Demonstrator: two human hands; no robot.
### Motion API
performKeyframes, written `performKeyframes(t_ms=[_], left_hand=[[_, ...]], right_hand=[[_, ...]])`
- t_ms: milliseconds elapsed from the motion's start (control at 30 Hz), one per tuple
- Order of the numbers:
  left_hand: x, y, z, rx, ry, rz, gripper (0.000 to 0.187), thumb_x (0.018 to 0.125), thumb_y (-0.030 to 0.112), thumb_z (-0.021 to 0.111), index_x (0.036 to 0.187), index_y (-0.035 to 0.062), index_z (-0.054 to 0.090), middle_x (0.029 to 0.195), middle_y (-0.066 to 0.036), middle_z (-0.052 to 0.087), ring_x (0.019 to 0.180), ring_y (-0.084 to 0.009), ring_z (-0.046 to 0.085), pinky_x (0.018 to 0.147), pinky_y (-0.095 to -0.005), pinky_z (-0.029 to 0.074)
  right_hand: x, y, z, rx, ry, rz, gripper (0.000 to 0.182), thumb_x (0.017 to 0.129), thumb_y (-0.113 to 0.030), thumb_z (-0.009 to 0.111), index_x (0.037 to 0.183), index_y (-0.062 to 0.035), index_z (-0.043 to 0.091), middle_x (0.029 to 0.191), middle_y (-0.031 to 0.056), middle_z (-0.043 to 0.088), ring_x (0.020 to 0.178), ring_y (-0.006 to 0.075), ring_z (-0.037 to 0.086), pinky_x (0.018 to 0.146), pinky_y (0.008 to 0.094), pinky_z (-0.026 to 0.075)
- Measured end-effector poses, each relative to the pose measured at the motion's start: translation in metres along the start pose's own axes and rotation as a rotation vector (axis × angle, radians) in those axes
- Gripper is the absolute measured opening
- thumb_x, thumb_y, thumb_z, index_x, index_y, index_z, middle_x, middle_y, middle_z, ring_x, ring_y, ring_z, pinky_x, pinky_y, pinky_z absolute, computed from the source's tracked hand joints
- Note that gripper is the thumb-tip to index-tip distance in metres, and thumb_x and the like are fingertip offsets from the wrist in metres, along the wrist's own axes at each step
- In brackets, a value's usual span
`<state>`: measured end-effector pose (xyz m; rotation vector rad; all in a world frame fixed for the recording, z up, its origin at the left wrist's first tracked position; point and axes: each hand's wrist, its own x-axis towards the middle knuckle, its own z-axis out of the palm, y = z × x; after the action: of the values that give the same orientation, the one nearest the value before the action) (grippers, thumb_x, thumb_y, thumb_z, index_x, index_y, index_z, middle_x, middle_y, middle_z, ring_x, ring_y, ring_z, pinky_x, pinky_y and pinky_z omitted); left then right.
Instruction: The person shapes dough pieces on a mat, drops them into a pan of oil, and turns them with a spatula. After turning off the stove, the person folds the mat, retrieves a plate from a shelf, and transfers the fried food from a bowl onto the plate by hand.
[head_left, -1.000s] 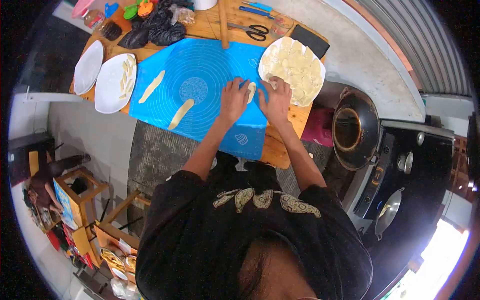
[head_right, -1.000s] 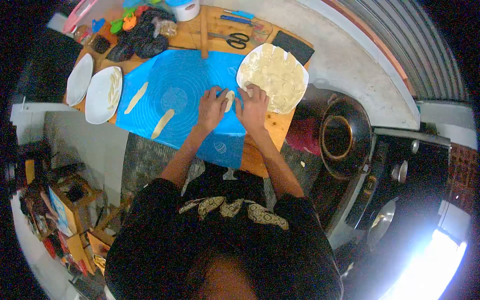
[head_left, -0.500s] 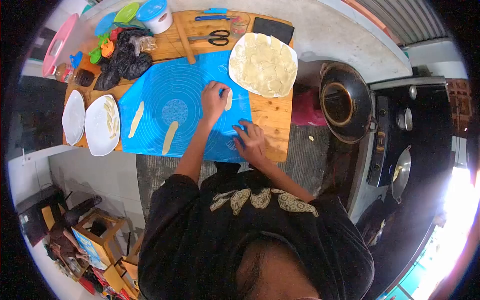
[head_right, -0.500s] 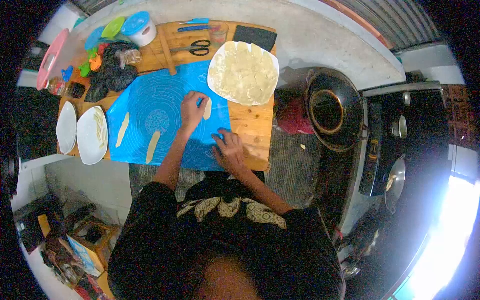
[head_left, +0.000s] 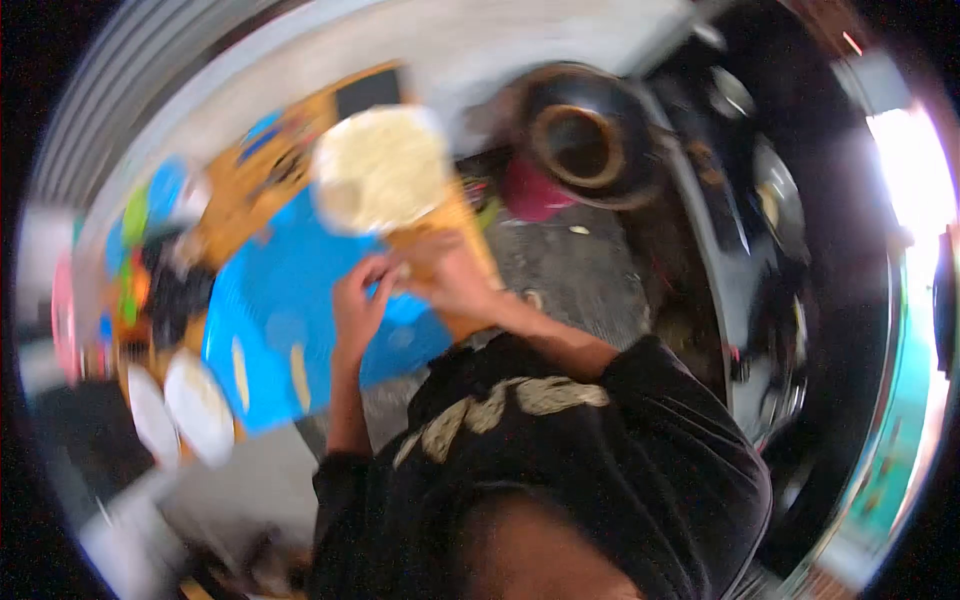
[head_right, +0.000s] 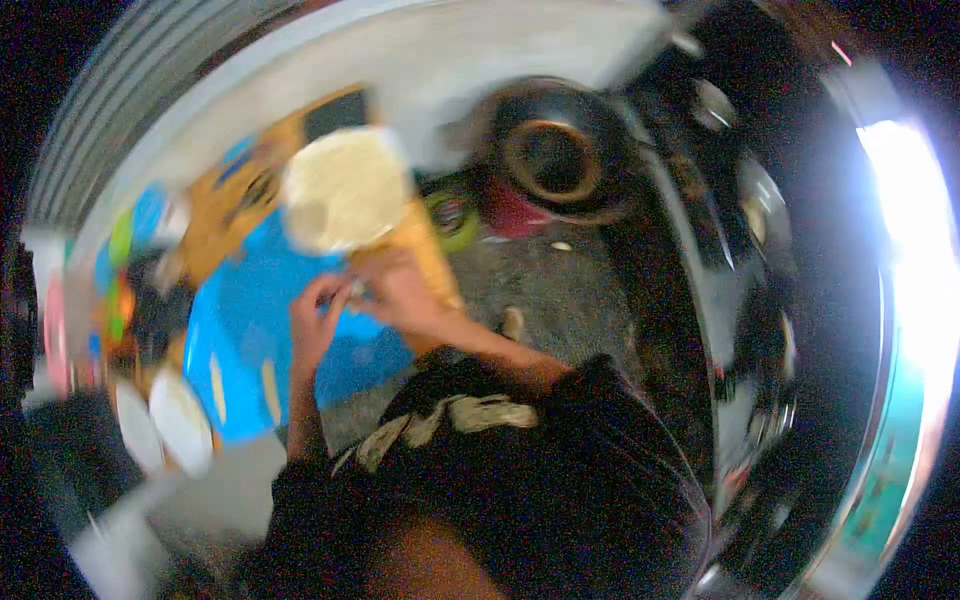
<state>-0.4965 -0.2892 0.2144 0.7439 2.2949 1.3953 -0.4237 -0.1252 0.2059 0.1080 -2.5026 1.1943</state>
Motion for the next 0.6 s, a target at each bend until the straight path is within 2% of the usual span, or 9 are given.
performKeyframes(t_ms=[33,100,133,200,300,400,433,567,600], left_hand=[[0.003,0.011,0.017,-0.060,-0.008,0.077,0.011,0.084,0.009,0.063,0.091,0.0003,0.065,0.085,-0.007,0.066,0.079,-0.0101,0.060,0.073,-0.0261,0.049],[0.014,0.012,0.053,-0.129,-0.064,0.082,0.009,0.085,0.007,0.062,0.087,-0.0026,0.063,0.075,-0.006,0.063,0.068,-0.0083,0.055,0.063,-0.0250,0.046],[0.020,0.025,0.073,-0.181,-0.151,0.097,0.010,0.086,0.007,0.061,0.090,-0.0015,0.060,0.076,-0.006,0.063,0.070,-0.0083,0.055,0.064,-0.0247,0.045],[0.029,0.054,0.109,-0.255,-0.271,0.088,0.012,0.088,0.008,0.059,0.097,0.0006,0.055,0.080,-0.007,0.064,0.073,-0.0084,0.054,0.066,-0.0241,0.045],[0.050,0.060,0.186,-0.543,-0.441,-0.017,0.020,0.092,0.009,0.053,0.109,0.0041,0.043,0.091,-0.009,0.063,0.079,-0.0113,0.055,0.073,-0.0256,0.045],[0.067,0.107,0.277,-0.661,-0.564,-0.120,0.024,0.095,0.012,0.048,0.115,0.0050,0.036,0.098,-0.013,0.061,0.086,-0.0154,0.057,0.079,-0.0286,0.045],[0.067,0.113,0.309,-0.679,-0.562,-0.053,0.022,0.096,0.013,0.044,0.115,0.0039,0.036,0.104,-0.016,0.059,0.092,-0.0196,0.058,0.082,-0.0321,0.045],[0.093,0.148,0.430,-0.457,-0.535,-0.068,0.028,0.095,0.018,0.048,0.116,0.0020,0.040,0.106,-0.014,0.061,0.098,-0.0185,0.057,0.084,-0.0300,0.044],[0.097,0.153,0.456,-0.460,-0.548,-0.092,0.027,0.094,0.016,0.049,0.116,0.0013,0.043,0.105,-0.013,0.062,0.097,-0.0179,0.058,0.084,-0.0293,0.044]], right_hand=[[-0.004,0.001,-0.018,0.055,-0.031,0.007,0.031,0.067,-0.017,0.071,0.096,-0.0054,0.065,0.091,0.0136,0.063,0.089,0.0298,0.059,0.076,0.0425,0.043],[-0.025,0.007,-0.049,-0.121,0.121,-0.039,0.024,0.066,-0.015,0.070,0.087,-0.0052,0.065,0.080,0.0129,0.062,0.082,0.0307,0.059,0.075,0.0417,0.042],[-0.036,0.015,-0.064,-0.142,0.138,0.007,0.021,0.067,-0.014,0.070,0.085,-0.0046,0.064,0.071,0.0119,0.059,0.075,0.0308,0.058,0.074,0.0388,0.042],[-0.059,0.017,-0.114,-0.106,0.117,0.232,0.017,0.068,-0.014,0.069,0.081,-0.0053,0.063,0.068,0.0105,0.058,0.072,0.0298,0.059,0.069,0.0378,0.043],[-0.102,0.048,-0.172,-0.102,0.259,0.318,0.012,0.069,-0.014,0.070,0.076,-0.0057,0.063,0.067,0.0100,0.059,0.069,0.0287,0.059,0.066,0.0391,0.044],[-0.150,0.082,-0.248,-0.137,0.372,0.343,0.009,0.069,-0.013,0.071,0.072,-0.0065,0.064,0.066,0.0096,0.059,0.065,0.0278,0.060,0.063,0.0393,0.046],[-0.170,0.094,-0.272,-0.161,0.401,0.391,0.008,0.069,-0.012,0.071,0.072,-0.0067,0.065,0.067,0.0093,0.060,0.065,0.0270,0.061,0.063,0.0385,0.047],[-0.252,0.174,-0.408,-0.247,0.527,0.626,0.007,0.072,-0.011,0.071,0.075,-0.0056,0.068,0.076,0.0074,0.068,0.067,0.0199,0.065,0.057,0.0314,0.050],[-0.273,0.192,-0.446,-0.311,0.577,0.685,0.008,0.074,-0.012,0.071,0.074,-0.0042,0.068,0.073,0.0070,0.067,0.063,0.0187,0.064,0.055,0.0305,0.050]])
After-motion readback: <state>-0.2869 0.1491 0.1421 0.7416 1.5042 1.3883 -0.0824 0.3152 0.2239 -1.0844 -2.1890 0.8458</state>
